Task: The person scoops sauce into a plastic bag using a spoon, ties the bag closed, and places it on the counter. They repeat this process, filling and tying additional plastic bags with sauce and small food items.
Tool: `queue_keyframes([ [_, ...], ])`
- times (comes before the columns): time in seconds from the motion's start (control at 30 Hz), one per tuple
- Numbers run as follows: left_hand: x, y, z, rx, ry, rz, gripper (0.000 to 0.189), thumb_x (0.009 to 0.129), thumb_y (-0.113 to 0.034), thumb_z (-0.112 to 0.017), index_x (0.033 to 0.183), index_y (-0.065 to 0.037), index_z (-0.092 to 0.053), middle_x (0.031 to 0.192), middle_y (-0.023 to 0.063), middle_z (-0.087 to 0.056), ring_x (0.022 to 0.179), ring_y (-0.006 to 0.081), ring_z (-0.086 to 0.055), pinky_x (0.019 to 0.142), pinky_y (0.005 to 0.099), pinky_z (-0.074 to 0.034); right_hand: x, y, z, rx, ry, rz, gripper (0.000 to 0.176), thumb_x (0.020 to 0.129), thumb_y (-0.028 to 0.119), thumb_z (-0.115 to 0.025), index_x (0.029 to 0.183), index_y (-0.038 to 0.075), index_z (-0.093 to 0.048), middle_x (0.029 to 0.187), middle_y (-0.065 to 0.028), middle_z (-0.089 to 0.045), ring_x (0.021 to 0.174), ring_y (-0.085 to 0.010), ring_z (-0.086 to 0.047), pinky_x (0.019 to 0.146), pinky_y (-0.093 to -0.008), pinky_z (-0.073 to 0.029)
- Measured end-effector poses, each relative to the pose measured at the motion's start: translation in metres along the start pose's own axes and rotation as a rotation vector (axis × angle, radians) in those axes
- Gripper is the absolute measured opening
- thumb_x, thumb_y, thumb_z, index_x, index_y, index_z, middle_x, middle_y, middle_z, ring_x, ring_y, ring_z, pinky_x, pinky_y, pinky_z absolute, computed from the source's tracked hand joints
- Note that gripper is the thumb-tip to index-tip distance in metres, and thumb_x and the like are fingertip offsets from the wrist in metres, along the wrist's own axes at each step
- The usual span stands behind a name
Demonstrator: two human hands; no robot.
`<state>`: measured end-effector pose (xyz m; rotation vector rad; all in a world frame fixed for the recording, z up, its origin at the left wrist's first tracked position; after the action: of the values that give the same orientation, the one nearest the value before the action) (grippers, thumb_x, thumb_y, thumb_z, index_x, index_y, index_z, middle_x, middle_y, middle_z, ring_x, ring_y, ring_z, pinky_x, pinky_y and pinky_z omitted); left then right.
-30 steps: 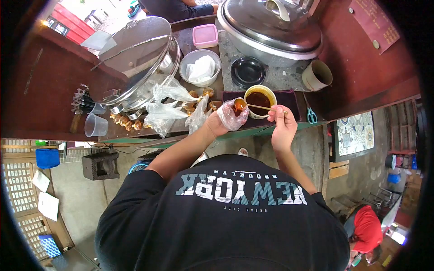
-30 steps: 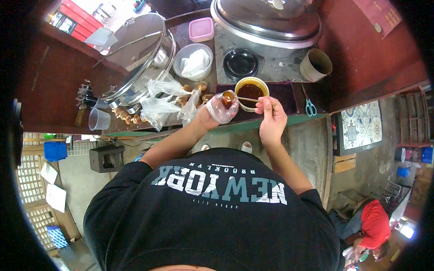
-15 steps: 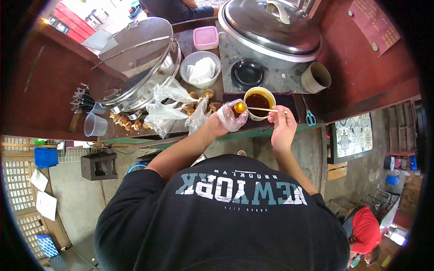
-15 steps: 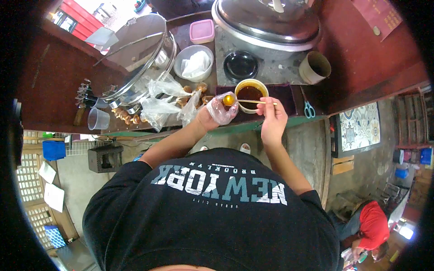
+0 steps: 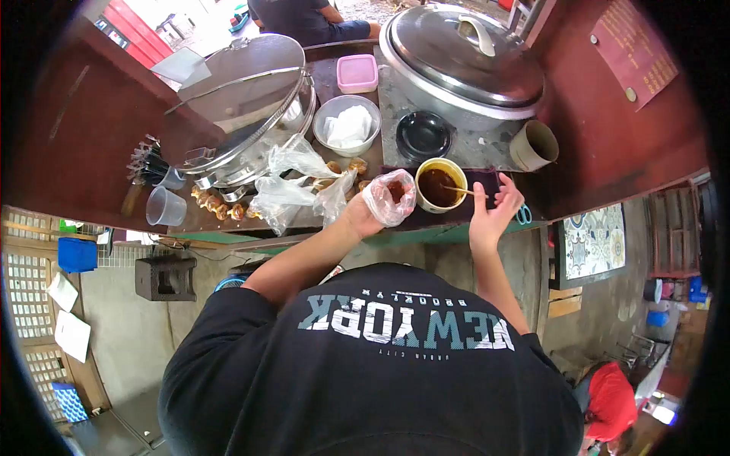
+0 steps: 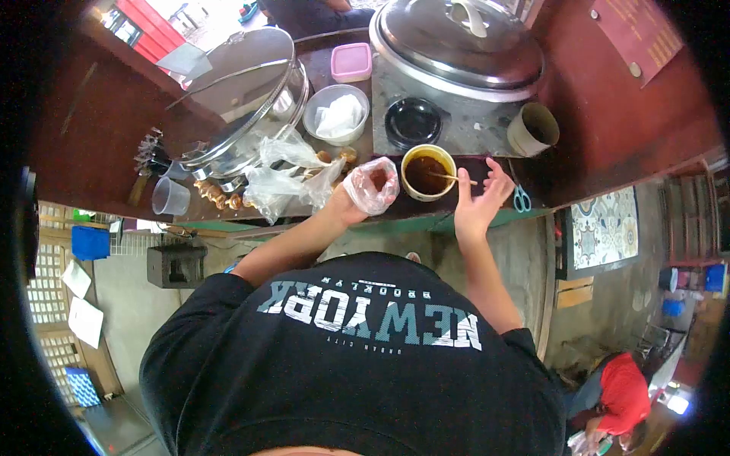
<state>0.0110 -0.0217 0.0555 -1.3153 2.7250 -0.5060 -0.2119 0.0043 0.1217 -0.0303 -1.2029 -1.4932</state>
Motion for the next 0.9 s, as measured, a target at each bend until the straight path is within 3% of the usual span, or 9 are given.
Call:
queue_keyframes([
  [0.1,-0.006,-0.009,-0.011,-0.069,-0.028,-0.046,0.04,0.085,-0.033,-0.058,0.111,-0.004,-0.055,0.1,0.0101,-0.059,0.089,0.0234,-0.058,0.078,0.039,-0.05,-0.002,0.022,-0.002,0.691,0.11,-0.308,0.019,0.091,0.012,-0.057,0.107,0.001,-0.055,0.098,-0.0056,-0.053,0.087,-0.0129,-0.052,0.079,-0.0229,-0.043],
  [0.17,-0.014,-0.016,-0.031,-0.095,-0.001,-0.094,0.035,0.091,-0.031,-0.05,0.115,-0.006,-0.056,0.107,0.01,-0.06,0.093,0.0227,-0.059,0.083,0.0428,-0.049,-0.008,0.027,-0.009,1.11,0.547,-0.715,0.018,0.091,0.012,-0.053,0.105,0.002,-0.057,0.091,-0.0075,-0.061,0.081,-0.0155,-0.059,0.077,-0.0254,-0.047],
  [0.23,-0.017,-0.021,-0.034,-0.078,-0.037,-0.12,0.037,0.09,-0.032,-0.052,0.115,-0.006,-0.056,0.108,0.0101,-0.06,0.096,0.0237,-0.059,0.084,0.0438,-0.049,-0.024,0.037,-0.02,1.188,0.955,-1.003,0.025,0.092,0.018,-0.051,0.11,0.001,-0.056,0.098,-0.0114,-0.063,0.088,-0.0198,-0.061,0.079,-0.0306,-0.048],
  [0.33,-0.019,-0.027,-0.037,-0.058,-0.04,-0.156,0.04,0.087,-0.032,-0.058,0.117,-0.006,-0.055,0.109,0.0104,-0.061,0.097,0.0243,-0.059,0.086,0.0434,-0.049,-0.035,0.063,-0.033,1.183,1.334,-1.323,0.034,0.09,0.03,-0.052,0.113,0.005,-0.054,0.108,-0.0127,-0.06,0.1,-0.0237,-0.057,0.087,-0.0396,-0.044],
  [0.43,-0.026,-0.034,-0.04,0.042,-0.01,-0.19,0.04,0.082,-0.029,-0.063,0.112,-0.004,-0.057,0.103,0.0092,-0.061,0.095,0.0234,-0.058,0.084,0.0385,-0.049,-0.04,0.07,-0.046,1.281,1.314,-1.38,0.029,0.09,0.029,-0.053,0.109,0.007,-0.055,0.108,-0.0103,-0.059,0.101,-0.0227,-0.055,0.085,-0.0384,-0.042],
  [0.57,-0.04,-0.044,-0.029,0.024,-0.107,-0.242,0.036,0.084,-0.026,-0.062,0.112,-0.005,-0.057,0.107,0.0087,-0.06,0.101,0.0238,-0.057,0.092,0.0396,-0.046,-0.037,0.072,-0.06,1.313,1.331,-1.499,0.022,0.089,0.025,-0.055,0.102,0.008,-0.058,0.099,-0.0061,-0.061,0.09,-0.0193,-0.057,0.08,-0.0341,-0.043],
  [0.67,-0.053,-0.052,-0.019,0.208,-0.208,-0.278,0.045,0.081,-0.026,-0.067,0.118,-0.006,-0.053,0.112,0.0082,-0.059,0.106,0.0237,-0.056,0.094,0.0409,-0.046,-0.033,0.074,-0.068,1.226,1.33,-1.374,0.021,0.089,0.023,-0.056,0.1,0.006,-0.059,0.094,-0.0058,-0.062,0.085,-0.0172,-0.058,0.078,-0.0313,-0.044],
  [0.8,-0.069,-0.071,-0.033,0.424,-0.28,-0.11,0.072,0.071,-0.029,-0.078,0.131,-0.008,-0.042,0.122,0.0088,-0.055,0.113,0.0214,-0.055,0.094,0.0427,-0.047,-0.009,0.097,-0.068,1.328,1.232,-1.212,0.022,0.088,0.02,-0.056,0.101,0.002,-0.06,0.089,-0.0069,-0.063,0.081,-0.0169,-0.059,0.075,-0.0304,-0.047],
  [0.9,-0.076,-0.082,-0.03,0.71,-0.308,-0.001,0.071,0.071,-0.024,-0.077,0.131,-0.007,-0.042,0.125,0.009,-0.053,0.111,0.0194,-0.055,0.094,0.0386,-0.046,0.009,0.11,-0.07,1.407,1.189,-1.14,0.016,0.088,0.013,-0.058,0.098,0.0,-0.06,0.085,-0.0072,-0.063,0.078,-0.0157,-0.06,0.074,-0.0284,-0.049],
])
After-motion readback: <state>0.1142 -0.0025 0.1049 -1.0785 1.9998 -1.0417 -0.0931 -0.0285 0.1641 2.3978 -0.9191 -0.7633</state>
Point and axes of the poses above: each hand's wrist, its own x-axis towards the middle knuckle, its own z-axis out of the back of the hand, y = z × x, the point moved 1 cm from there along x, towards the middle knuckle
